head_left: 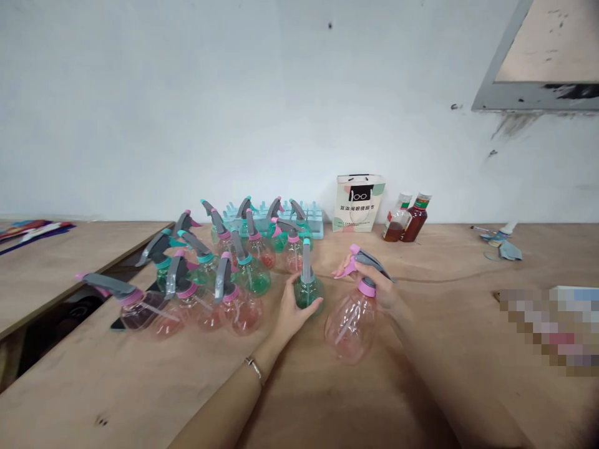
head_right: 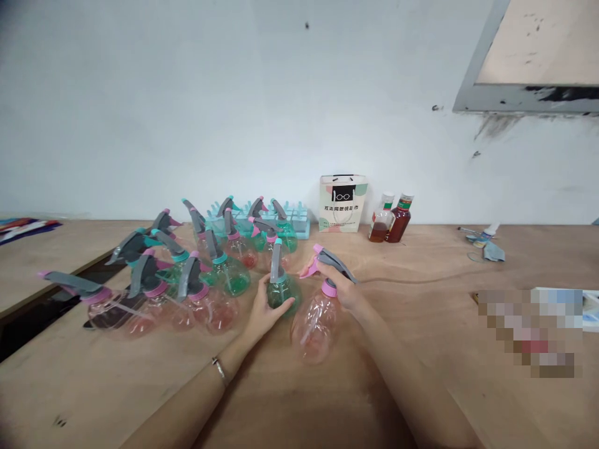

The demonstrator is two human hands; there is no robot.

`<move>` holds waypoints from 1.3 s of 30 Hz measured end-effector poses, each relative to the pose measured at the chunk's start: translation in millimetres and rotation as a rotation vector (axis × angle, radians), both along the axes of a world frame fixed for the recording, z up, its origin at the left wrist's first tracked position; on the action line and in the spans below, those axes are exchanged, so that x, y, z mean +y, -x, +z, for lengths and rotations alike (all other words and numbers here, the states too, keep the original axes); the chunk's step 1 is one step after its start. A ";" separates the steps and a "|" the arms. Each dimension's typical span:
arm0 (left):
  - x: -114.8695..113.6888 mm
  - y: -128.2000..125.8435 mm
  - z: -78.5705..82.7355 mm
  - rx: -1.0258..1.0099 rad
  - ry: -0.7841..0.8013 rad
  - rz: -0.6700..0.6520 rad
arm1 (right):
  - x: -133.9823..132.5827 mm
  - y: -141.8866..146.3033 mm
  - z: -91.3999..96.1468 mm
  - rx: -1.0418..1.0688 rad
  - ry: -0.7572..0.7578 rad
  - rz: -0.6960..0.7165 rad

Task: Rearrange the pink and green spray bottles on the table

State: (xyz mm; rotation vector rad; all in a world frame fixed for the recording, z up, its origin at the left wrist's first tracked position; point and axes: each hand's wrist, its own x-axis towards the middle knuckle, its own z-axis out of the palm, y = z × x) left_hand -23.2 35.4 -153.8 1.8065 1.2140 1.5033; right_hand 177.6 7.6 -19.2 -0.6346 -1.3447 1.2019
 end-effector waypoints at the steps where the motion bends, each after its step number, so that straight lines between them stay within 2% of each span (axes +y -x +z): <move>1: 0.1 0.4 0.1 0.002 0.005 -0.010 | 0.0 0.4 0.1 -0.024 -0.005 -0.004; 10: -1.2 2.4 3.1 0.026 0.053 -0.097 | 4.4 -6.6 -10.5 0.005 -0.087 -0.176; 19: -1.9 1.9 4.9 0.020 0.063 -0.104 | 3.5 -6.1 -11.3 -0.125 -0.095 -0.276; 23: -3.0 2.0 6.9 0.032 0.072 -0.097 | 7.2 -15.9 -6.8 -0.208 -0.144 -0.393; 26: -3.3 2.3 8.4 0.049 0.084 -0.100 | 21.7 -36.6 -3.6 -0.341 -0.169 -0.525; 29: -3.0 2.3 8.6 0.051 0.095 -0.099 | 42.1 -70.5 -8.8 -0.481 -0.222 -0.761; 33: -2.7 1.8 8.3 0.051 0.102 -0.095 | 66.8 -127.1 -27.7 -0.516 -0.242 -1.029; 36: -3.0 1.2 9.1 0.040 0.088 -0.102 | 78.2 -165.3 -43.1 -0.568 -0.242 -1.131; 39: -3.6 0.7 10.6 0.031 0.076 -0.096 | 84.7 -190.3 -59.4 -0.544 -0.253 -1.249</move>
